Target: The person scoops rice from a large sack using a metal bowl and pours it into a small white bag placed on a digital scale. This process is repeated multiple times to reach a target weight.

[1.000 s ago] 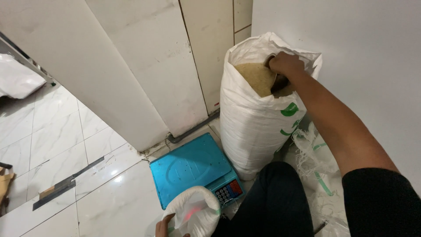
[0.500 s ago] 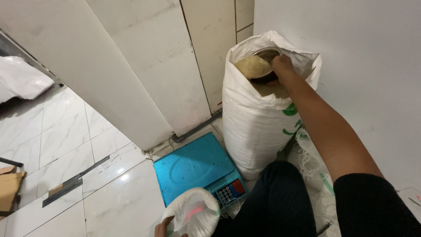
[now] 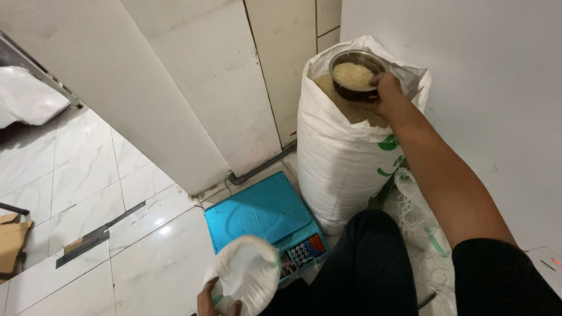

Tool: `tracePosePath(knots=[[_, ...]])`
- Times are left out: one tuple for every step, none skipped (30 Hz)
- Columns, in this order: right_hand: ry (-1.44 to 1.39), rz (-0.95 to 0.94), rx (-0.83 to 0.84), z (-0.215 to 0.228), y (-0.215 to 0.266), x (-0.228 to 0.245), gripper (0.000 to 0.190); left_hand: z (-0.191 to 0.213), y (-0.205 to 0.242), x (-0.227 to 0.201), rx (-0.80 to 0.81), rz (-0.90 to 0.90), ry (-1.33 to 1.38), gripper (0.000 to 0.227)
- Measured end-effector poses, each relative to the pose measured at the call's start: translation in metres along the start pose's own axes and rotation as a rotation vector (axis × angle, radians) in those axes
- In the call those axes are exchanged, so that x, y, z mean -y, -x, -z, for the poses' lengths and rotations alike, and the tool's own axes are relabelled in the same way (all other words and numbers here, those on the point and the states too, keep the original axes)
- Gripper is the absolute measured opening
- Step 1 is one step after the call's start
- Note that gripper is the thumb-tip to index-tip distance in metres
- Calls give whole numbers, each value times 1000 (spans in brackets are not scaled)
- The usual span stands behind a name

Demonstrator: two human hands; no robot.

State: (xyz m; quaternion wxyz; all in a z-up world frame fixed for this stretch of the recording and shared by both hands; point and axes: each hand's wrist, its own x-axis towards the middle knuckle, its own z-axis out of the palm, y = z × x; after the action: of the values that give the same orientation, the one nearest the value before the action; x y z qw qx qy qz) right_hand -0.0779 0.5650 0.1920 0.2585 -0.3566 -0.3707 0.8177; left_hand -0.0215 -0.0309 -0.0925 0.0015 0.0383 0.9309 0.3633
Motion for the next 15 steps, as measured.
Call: tracePosePath(knots=[[5,32,-3,1,3,1,70,6,3,-5,-49,-88,63,95],[13,62,-4,1,8,0,68,14,9,-10,-101,-171,124,92],[22,55,4,9,-1,2,68,25,15,-27,-107,-158,124,92],[-39,47,49,14,-11,1,67,38,23,-43,-90,-160,217,87],[-101,37,92,18,-20,-2,67,52,30,-57,-75,-163,311,81],[-87,14,116,24,-23,-1,67,63,40,-69,-100,-137,304,81],[-88,13,86,29,-26,-1,64,75,48,-81,-93,-150,315,80],[-89,14,59,31,-29,0,62,87,55,-93,-90,-165,326,79],[-76,-7,87,31,-20,0,62,98,60,-101,-118,-142,319,79],[-176,-5,124,34,-10,0,63,108,66,-108,-94,-150,326,80],[-277,-6,159,37,-3,0,64,117,71,-116,-70,-159,333,80],[-265,-25,174,39,1,-2,64,125,77,-124,-88,-139,330,80],[-237,-9,164,39,4,-3,60,134,81,-133,-75,-157,330,81],[-212,17,151,41,8,0,56,141,82,-141,-59,-184,336,81],[-202,8,165,54,-13,-4,56,144,81,-145,-73,-172,338,81]])
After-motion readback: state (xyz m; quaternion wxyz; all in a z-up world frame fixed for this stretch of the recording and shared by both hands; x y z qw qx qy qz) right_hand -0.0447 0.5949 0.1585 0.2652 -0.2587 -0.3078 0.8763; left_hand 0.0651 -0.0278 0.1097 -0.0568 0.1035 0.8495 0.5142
